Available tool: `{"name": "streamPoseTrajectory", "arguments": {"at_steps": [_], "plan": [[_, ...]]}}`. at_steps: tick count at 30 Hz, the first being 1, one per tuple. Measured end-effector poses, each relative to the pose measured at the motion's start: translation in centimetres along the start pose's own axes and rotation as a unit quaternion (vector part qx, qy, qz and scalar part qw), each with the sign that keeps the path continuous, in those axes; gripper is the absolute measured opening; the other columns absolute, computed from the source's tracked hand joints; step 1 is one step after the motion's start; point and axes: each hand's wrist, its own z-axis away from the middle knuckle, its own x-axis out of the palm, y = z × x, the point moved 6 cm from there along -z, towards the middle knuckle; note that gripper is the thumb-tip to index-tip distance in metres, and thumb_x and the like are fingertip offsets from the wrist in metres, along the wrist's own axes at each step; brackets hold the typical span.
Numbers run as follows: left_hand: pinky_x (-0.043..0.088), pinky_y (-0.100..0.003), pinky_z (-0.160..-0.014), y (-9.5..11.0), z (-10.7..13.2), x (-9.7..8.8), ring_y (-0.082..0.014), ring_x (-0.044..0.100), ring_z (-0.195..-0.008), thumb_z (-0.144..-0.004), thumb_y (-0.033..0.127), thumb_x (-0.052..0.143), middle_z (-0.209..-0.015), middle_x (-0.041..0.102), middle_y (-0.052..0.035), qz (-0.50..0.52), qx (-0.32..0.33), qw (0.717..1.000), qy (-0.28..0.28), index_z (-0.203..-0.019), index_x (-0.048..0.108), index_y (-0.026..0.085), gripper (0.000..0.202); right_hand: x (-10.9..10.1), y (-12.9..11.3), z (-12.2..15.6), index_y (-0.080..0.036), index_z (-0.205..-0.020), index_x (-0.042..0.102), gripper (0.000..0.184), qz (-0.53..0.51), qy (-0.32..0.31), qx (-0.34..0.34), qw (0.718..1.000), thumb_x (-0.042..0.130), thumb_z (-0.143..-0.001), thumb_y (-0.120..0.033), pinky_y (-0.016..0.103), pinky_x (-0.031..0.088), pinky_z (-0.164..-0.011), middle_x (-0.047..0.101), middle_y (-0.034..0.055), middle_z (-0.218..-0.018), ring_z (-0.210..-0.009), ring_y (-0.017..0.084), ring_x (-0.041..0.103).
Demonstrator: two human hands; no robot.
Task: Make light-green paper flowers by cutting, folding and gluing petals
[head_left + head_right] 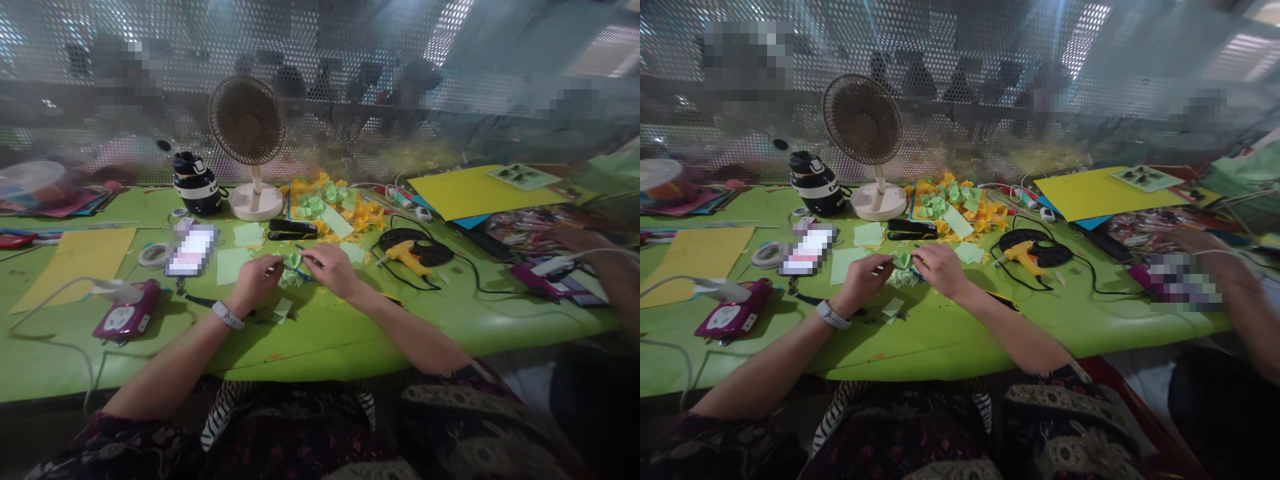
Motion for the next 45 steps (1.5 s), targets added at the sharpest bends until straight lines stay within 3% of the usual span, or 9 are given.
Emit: {"name": "streamPoseTrajectory", "arguments": {"at_steps": [12,19,23,26,32,34,36,39,45], "plan": [[0.053,-0.030,-0.065,0.6,-0.4,-0.1,-0.0200,0.071,-0.071,-0.095,0.035,0.051,-0.088,0.078,-0.0093,0.000,-0.058,0.997,-0.046,-0.091,0.076,0.018,0.031,0.2,1.1,-0.2,-0.017,-0.094,0.075,0.019,-0.038,-0.029,0.024,0.999,0.057,-0.094,-0.021,0.029,0.049,-0.069,0.077,0.0066,-0.086,-0.074,0.017,0.068],[0.055,-0.029,-0.065,0.5,-0.5,-0.2,-0.0201,0.073,-0.076,-0.092,0.035,0.056,-0.095,0.079,-0.0089,0.041,-0.062,0.996,-0.045,-0.094,0.076,0.019,0.026,-3.3,11.3,-4.4,-0.016,-0.090,0.075,0.017,-0.031,-0.004,0.279,0.960,0.059,-0.089,-0.021,0.028,0.051,-0.069,0.076,0.0056,-0.078,-0.068,0.017,0.068],[0.055,-0.029,-0.063,0.3,-0.3,0.0,-0.0200,0.072,-0.073,-0.091,0.034,0.056,-0.091,0.079,-0.0091,0.030,-0.048,0.998,-0.042,-0.093,0.076,0.019,0.025,-5.5,15.5,-5.5,-0.012,-0.088,0.076,0.019,0.094,0.043,0.366,0.925,0.065,-0.086,-0.027,0.032,0.052,-0.075,0.075,0.0116,-0.078,-0.075,0.023,0.070],[0.054,-0.028,-0.061,0.3,-0.2,0.0,-0.0190,0.072,-0.071,-0.091,0.034,0.056,-0.090,0.079,-0.0083,0.030,-0.052,0.997,-0.038,-0.091,0.076,0.019,0.025,-4.0,14.6,-4.1,-0.015,-0.074,0.076,0.027,0.108,-0.049,0.332,0.936,0.064,-0.088,-0.035,0.032,0.051,-0.069,0.071,0.0095,-0.063,-0.065,0.021,0.067],[0.053,-0.029,-0.062,0.5,-0.9,-0.9,-0.0195,0.070,-0.069,-0.090,0.038,0.056,-0.088,0.079,-0.0092,0.020,-0.074,0.995,-0.068,-0.089,0.077,0.017,0.029,-2.2,9.6,-0.6,-0.016,-0.080,0.076,0.025,0.049,-0.114,0.306,0.944,0.061,-0.090,-0.032,0.027,0.046,-0.063,0.074,0.0059,-0.070,-0.067,0.018,0.067],[0.053,-0.029,-0.061,0.7,-1.4,-1.0,-0.0195,0.070,-0.067,-0.087,0.042,0.061,-0.085,0.078,-0.0085,0.040,-0.083,0.986,-0.139,-0.096,0.077,0.017,0.031,-2.8,8.7,-0.7,-0.016,-0.083,0.076,0.022,0.024,-0.111,0.295,0.949,0.061,-0.090,-0.031,0.027,0.046,-0.063,0.073,0.0047,-0.069,-0.066,0.018,0.067],[0.054,-0.028,-0.060,1.1,-1.4,-0.8,-0.0194,0.070,-0.069,-0.082,0.046,0.069,-0.089,0.078,-0.0076,0.090,-0.069,0.957,-0.265,-0.104,0.076,0.020,0.035,-3.8,8.3,-1.0,-0.017,-0.085,0.076,0.023,0.000,-0.092,0.286,0.954,0.060,-0.091,-0.032,0.028,0.047,-0.065,0.073,0.0038,-0.068,-0.065,0.019,0.067],[0.055,-0.029,-0.066,1.6,-0.9,-1.1,-0.0212,0.072,-0.080,-0.066,0.045,0.083,-0.103,0.076,-0.0076,0.121,-0.023,0.916,-0.383,-0.118,0.071,0.025,0.057,-5.2,8.0,-1.1,-0.017,-0.087,0.076,0.023,-0.040,-0.080,0.282,0.955,0.061,-0.090,-0.035,0.030,0.048,-0.066,0.072,0.0034,-0.066,-0.061,0.018,0.067],[0.053,-0.028,-0.069,1.1,0.3,-0.4,-0.0198,0.069,-0.080,-0.061,0.036,0.083,-0.095,0.073,-0.0040,0.084,0.013,0.896,-0.435,-0.113,0.072,0.027,0.054,-5.8,8.6,-0.1,-0.017,-0.092,0.076,0.025,-0.030,-0.167,0.271,0.947,0.067,-0.086,-0.040,0.029,0.047,-0.063,0.074,0.0044,-0.073,-0.065,0.018,0.067]]}}
